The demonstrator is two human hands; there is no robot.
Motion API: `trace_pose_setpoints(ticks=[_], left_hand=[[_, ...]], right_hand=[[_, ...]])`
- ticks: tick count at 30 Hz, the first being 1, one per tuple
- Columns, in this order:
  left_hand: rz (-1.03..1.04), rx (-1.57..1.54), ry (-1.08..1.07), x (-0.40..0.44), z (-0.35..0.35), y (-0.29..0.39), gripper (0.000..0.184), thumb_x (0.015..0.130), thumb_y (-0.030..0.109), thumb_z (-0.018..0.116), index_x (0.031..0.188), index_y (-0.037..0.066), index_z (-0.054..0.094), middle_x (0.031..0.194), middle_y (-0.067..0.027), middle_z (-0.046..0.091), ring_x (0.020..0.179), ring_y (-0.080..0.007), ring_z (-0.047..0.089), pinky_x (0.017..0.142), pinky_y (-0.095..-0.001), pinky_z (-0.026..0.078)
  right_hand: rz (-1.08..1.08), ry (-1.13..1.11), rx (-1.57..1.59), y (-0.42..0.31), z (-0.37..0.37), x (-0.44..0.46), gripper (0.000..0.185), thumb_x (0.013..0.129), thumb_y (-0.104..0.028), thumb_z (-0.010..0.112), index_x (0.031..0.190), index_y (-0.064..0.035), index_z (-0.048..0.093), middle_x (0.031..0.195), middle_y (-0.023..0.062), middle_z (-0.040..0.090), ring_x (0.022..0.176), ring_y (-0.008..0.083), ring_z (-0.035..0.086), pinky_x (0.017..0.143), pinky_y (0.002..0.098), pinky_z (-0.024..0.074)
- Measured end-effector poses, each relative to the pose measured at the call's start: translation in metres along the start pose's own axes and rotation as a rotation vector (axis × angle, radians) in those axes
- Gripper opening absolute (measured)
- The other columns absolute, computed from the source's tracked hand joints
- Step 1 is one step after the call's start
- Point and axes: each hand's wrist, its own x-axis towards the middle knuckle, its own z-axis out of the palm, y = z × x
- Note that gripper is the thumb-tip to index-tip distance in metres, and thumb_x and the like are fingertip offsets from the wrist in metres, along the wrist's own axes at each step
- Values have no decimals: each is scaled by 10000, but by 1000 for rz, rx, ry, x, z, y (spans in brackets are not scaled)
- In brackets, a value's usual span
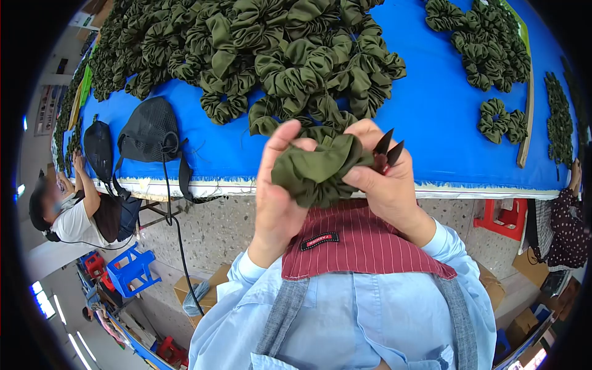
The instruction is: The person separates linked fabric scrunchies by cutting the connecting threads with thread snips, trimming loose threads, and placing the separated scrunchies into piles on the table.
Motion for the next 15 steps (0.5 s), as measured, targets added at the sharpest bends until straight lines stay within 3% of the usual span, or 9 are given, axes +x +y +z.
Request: trace_pose_setpoints(ticks=[2,6,8,9,11,13,15], left_hand=[[10,-21,47,1,1,-5,445,897,235,530,1264,4,427,771,-35,564,677,-112,516,702,-242,462],[-85,-233,-10,-3,-10,-6,468,947,324,485,1310,44,388,696,9,516,626,-101,494,641,-238,481],[-155,-322,-180,5,-19,4,439,977,354,416,1312,71,399,619,42,456,524,-57,425,519,-210,455],[-155,-322,-178,11,-29,16,439,977,354,416,1312,71,399,619,42,456,524,-57,425,519,-210,455],[-147,-223,87,19,-52,43,418,979,350,409,1284,65,428,577,56,432,449,-17,337,419,-178,389],[-124,-100,-160,15,-66,48,401,975,358,415,1246,66,464,567,63,426,430,13,306,411,-147,354],[-162,-18,-119,8,-53,44,376,966,332,434,1230,67,477,564,67,420,429,10,304,409,-142,339]], right_hand=[[-44,110,86,-5,4,-1,180,795,-1,644,944,-4,544,720,-8,519,643,95,489,659,200,416],[247,89,356,-14,7,-8,134,822,2,617,894,-17,506,772,45,566,682,129,561,688,231,466],[382,-78,353,-13,1,-7,154,820,-20,623,882,-33,483,751,77,576,637,134,574,634,240,479],[384,-78,354,-17,-7,-7,154,820,-20,623,882,-33,483,751,77,576,637,134,574,634,240,479],[450,-11,86,-29,-31,-11,184,796,-39,649,880,-35,485,708,56,569,562,119,543,567,226,459],[477,-41,144,-30,-54,-23,243,750,-63,694,905,-34,508,672,21,556,524,98,509,531,216,427],[496,-102,9,-33,-54,-24,278,730,-71,714,927,-37,522,676,17,557,534,91,501,538,208,413]])
